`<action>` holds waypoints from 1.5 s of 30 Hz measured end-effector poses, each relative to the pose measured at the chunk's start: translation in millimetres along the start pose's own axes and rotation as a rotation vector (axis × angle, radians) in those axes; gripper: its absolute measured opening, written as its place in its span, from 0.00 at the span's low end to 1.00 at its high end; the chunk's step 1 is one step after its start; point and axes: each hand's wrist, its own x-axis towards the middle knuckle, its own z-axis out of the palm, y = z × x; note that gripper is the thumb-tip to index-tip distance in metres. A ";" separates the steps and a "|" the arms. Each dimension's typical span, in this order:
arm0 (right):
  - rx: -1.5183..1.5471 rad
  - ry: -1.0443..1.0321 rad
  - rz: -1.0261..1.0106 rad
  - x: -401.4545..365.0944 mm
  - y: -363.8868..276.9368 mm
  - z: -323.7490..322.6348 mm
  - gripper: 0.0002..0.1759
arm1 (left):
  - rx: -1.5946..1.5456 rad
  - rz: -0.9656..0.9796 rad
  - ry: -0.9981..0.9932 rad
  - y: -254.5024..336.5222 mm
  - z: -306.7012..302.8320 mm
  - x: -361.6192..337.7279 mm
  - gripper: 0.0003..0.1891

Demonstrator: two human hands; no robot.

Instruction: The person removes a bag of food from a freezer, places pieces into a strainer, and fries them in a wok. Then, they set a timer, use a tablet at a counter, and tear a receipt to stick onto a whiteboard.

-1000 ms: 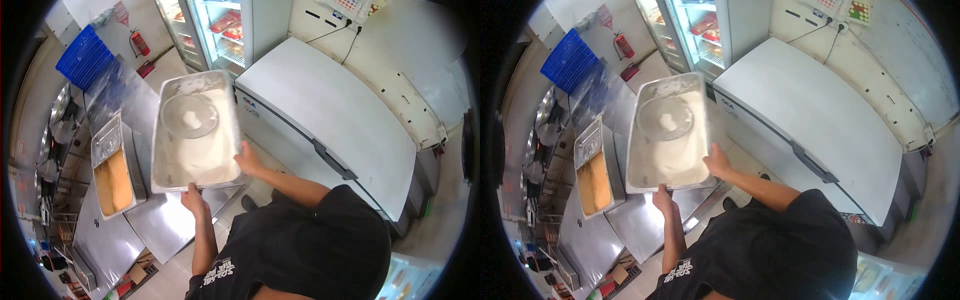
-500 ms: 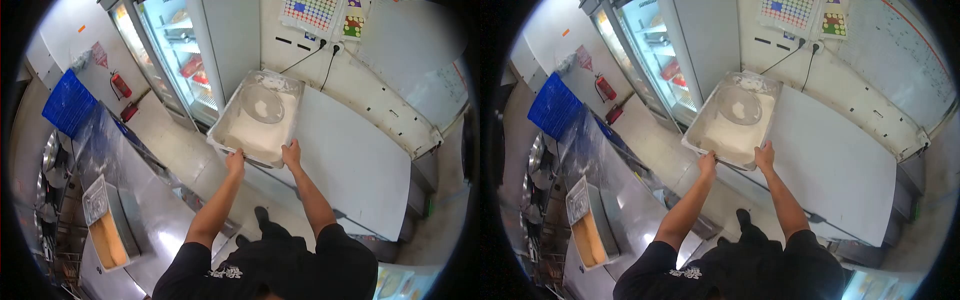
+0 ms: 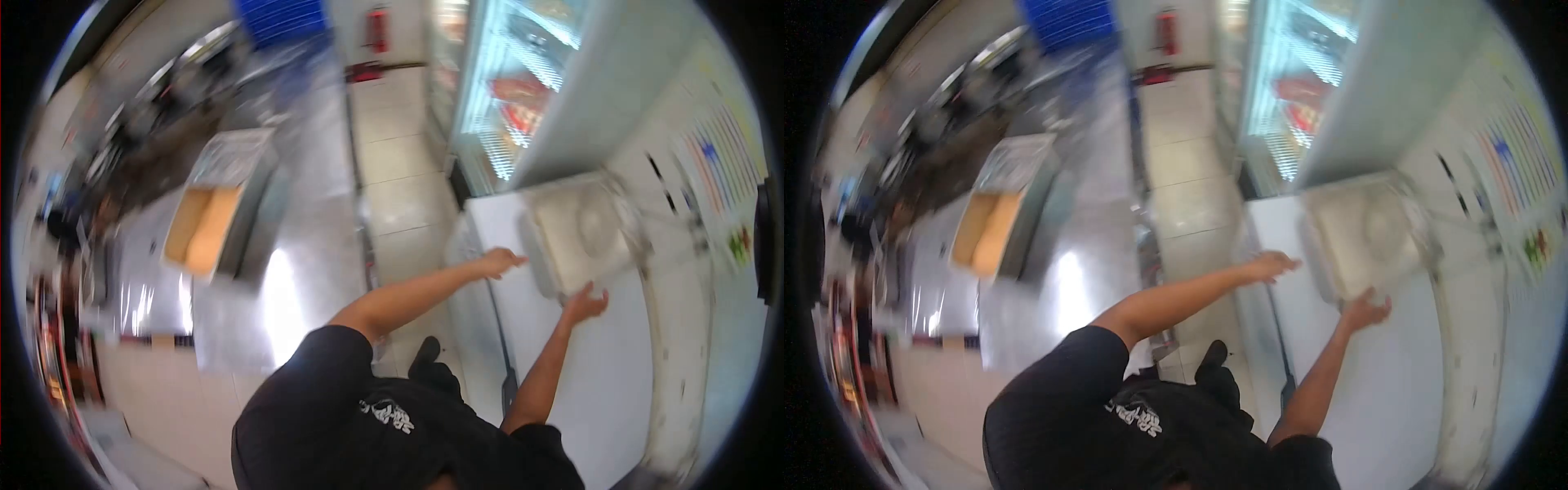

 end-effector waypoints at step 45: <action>0.633 -0.935 0.151 -64.8 -119.0 -406.0 0.28 | -0.530 0.430 0.653 -18.6 65.8 -404.3 0.06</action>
